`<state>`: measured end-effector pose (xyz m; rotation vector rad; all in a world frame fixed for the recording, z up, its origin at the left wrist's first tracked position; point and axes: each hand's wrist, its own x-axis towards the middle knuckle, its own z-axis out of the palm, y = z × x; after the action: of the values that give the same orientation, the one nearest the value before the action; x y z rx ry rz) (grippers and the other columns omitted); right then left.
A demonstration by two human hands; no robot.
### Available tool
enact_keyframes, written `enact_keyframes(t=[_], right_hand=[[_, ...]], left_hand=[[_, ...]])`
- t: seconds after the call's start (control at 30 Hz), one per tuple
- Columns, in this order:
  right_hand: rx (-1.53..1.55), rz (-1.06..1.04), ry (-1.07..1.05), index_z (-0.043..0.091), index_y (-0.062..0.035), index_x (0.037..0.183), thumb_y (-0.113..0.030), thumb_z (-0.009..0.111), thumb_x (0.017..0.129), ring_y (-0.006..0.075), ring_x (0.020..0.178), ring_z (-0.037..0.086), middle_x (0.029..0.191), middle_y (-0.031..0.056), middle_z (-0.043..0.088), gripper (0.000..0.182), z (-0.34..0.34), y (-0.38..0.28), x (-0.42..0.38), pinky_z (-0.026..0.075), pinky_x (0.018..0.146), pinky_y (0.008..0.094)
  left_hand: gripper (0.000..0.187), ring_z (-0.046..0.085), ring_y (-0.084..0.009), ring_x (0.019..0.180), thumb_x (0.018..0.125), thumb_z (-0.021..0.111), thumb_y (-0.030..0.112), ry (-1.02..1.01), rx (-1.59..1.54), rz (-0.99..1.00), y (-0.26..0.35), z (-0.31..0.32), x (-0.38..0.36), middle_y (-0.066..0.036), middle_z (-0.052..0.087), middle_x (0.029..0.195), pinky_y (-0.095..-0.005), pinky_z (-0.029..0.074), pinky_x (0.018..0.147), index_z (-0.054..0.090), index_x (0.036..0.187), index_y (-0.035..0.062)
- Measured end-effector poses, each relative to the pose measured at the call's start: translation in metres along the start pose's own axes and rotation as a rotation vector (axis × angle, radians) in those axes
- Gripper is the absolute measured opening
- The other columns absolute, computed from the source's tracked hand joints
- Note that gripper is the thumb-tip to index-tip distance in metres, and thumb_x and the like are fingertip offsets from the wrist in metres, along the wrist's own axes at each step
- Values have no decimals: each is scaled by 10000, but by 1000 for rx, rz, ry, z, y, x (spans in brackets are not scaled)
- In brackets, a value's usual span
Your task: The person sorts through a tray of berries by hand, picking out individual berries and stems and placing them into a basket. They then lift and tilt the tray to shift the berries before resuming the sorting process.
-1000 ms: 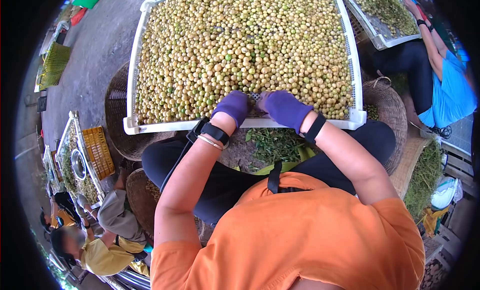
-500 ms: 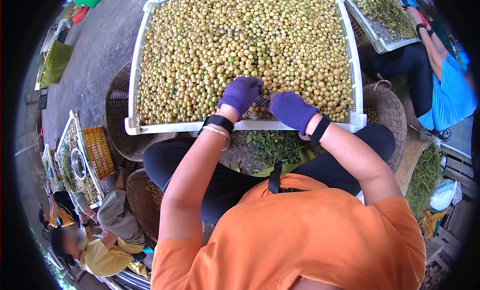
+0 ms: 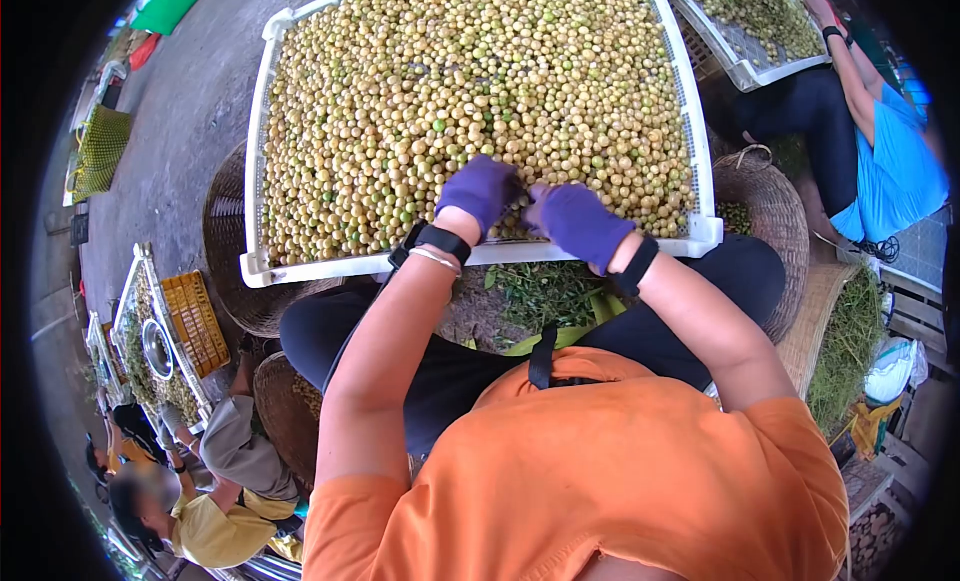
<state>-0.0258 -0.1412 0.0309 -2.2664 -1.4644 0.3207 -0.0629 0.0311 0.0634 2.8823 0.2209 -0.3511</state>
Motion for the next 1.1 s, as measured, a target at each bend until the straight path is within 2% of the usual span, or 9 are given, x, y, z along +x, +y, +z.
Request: enact_keyframes(t=[0.13, 0.3, 0.4, 0.43, 0.47, 0.6, 0.73, 0.83, 1.1], right_hand=[[-506, -66, 1, 630, -55, 829, -98, 570, 776, 221, 663, 661, 748, 87, 606, 91, 1, -13, 2, 489, 518, 356], [-466, -57, 27, 627, -18, 868, -104, 564, 782, 247, 646, 676, 721, 111, 637, 137, -6, -20, 5, 508, 530, 393], [-468, -2, 72, 617, -49, 799, -110, 563, 782, 224, 583, 647, 660, 100, 590, 84, 4, -16, 4, 481, 484, 361], [-451, 14, 82, 618, -46, 805, -126, 571, 791, 227, 589, 647, 660, 104, 596, 94, 11, -14, 5, 482, 488, 366], [-435, 27, 92, 619, -43, 811, -141, 579, 799, 230, 594, 647, 661, 107, 603, 107, 14, -12, 7, 484, 493, 370], [-36, -50, 290, 630, -23, 853, -222, 624, 821, 236, 634, 646, 731, 132, 636, 201, 4, 8, 8, 501, 530, 368], [1247, 479, 135, 640, -54, 1029, -264, 581, 916, 175, 763, 631, 856, 82, 641, 245, -51, 10, -18, 525, 573, 308], [1923, 148, 378, 589, -62, 1123, -270, 544, 952, 163, 791, 609, 945, 69, 606, 273, -29, 38, -31, 523, 568, 290], [1858, 557, 630, 594, -32, 1019, -249, 602, 922, 119, 642, 552, 813, 35, 587, 238, -26, 25, -41, 491, 511, 266]], left_hand=[[229, 522, -62, 647, 890, 582, 275, -59, -1282, -283, -17, -24, -25, 28, 552, 785, -221, 448, 582, 602, 994, 72], [225, 532, -73, 655, 891, 567, 297, -306, -1598, -202, -27, -29, -43, 18, 571, 786, -207, 453, 615, 617, 976, 95], [227, 615, -160, 700, 887, 552, 295, -322, -588, -250, -5, -32, -42, -57, 631, 793, -274, 502, 656, 659, 901, 94], [247, 659, -270, 801, 880, 542, 302, -201, -21, 224, -25, 4, -29, -128, 672, 857, -365, 524, 726, 689, 872, 104], [247, 644, -333, 895, 874, 535, 305, -372, 140, 160, -10, 0, -27, -134, 674, 929, -409, 515, 788, 698, 929, 129], [253, 650, -331, 927, 876, 523, 263, -330, 133, 92, -1, 8, -29, -154, 667, 999, -418, 520, 796, 698, 956, 100], [263, 649, -337, 928, 883, 525, 255, -232, 244, 233, -3, 15, -33, -169, 659, 1029, -419, 522, 799, 691, 970, 72], [279, 644, -344, 926, 882, 516, 264, -332, 85, 140, 3, 4, -30, -175, 660, 1019, -430, 514, 808, 685, 969, 59], [271, 633, -331, 940, 873, 538, 282, -372, 61, 122, 9, 0, -25, -157, 661, 1009, -417, 501, 828, 689, 999, 95]])
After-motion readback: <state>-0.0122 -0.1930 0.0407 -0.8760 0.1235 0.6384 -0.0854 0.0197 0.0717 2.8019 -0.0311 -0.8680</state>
